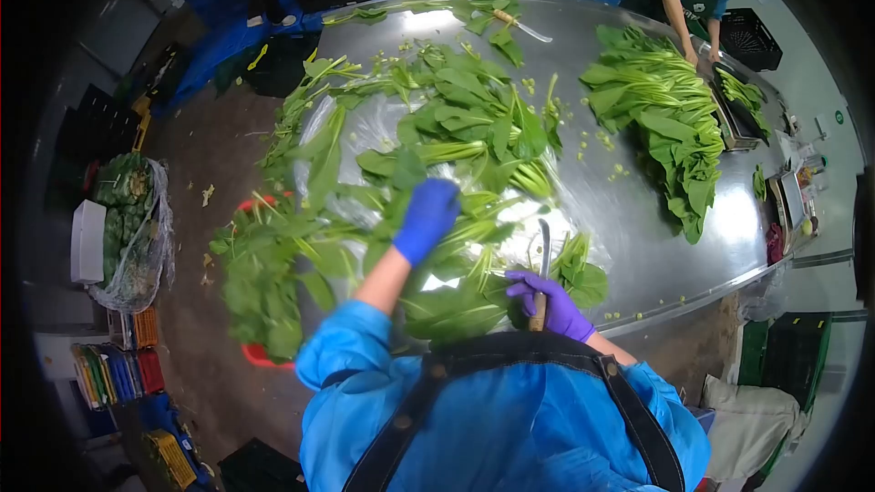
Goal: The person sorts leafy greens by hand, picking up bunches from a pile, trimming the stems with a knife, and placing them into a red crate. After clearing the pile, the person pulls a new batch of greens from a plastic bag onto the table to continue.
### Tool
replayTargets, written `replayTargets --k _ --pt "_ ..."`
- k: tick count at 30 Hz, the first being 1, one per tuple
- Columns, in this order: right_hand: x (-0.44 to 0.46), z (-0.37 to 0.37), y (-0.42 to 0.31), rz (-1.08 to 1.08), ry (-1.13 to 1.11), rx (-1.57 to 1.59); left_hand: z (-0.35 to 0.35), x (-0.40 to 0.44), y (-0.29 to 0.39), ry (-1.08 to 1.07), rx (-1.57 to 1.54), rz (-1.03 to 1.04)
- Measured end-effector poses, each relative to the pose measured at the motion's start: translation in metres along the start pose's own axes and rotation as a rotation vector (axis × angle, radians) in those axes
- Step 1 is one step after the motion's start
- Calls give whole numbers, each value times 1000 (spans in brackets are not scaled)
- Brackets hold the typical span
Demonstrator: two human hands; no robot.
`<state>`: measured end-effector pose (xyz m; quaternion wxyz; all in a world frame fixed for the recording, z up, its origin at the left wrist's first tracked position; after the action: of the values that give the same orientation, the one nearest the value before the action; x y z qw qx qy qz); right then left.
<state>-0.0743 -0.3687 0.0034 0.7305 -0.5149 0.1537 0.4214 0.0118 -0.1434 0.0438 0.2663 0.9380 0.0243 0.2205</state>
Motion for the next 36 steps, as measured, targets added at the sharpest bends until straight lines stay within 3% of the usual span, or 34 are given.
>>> replayTargets --k 2,6,8,13,15,17,19,21,24,26,27,29,31,33,35,36 --pt "0 -4 3 58 -40 27 0 22 0 264 -20 166" --pt "0 -4 -15 79 -45 21 27 67 -11 339 55 196" --pt "5 -22 -4 1 18 -110 65 77 -46 167 114 18" --pt "11 -36 -24 -104 69 -99 72 80 -51 29 237 65" --pt "18 -48 -26 -146 101 -149 58 74 -58 65 36 -11" --pt "23 -55 -31 -157 102 -123 33 72 -53 160 -8 12" --pt "23 -54 -40 -167 102 -102 -34 76 -18 382 -48 70" --pt "18 -57 -56 -231 166 -101 -90 79 15 381 -73 -3" --pt "12 -57 -68 -263 147 -77 -174 74 86 560 6 137" --pt "4 -55 -77 -297 151 -82 -225 60 124 801 49 219" --pt "-1 -52 -84 -334 154 -89 -237 58 140 799 49 218" --pt "-10 -49 -91 -353 164 -103 -256 40 187 936 194 439" --pt "-18 -49 -98 -403 179 -141 -239 37 193 834 30 391" --pt "-22 -53 -102 -432 205 -157 -169 45 177 232 -477 41" --pt "-26 -57 -106 -444 232 -172 -92 32 166 -159 -462 -80" --pt "-31 -61 -113 -488 283 -228 -57 22 155 -199 -516 -109"
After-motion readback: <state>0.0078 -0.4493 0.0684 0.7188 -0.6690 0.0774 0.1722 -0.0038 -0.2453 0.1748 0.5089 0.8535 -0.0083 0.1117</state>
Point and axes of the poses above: each hand's wrist, its own x-axis towards the middle knuckle, its own z-axis out of the palm, y = z × x, the point moved 10 cm from there along x, towards the middle knuckle, and after that the axes turned 15 degrees about y, right-handed, at the moved point
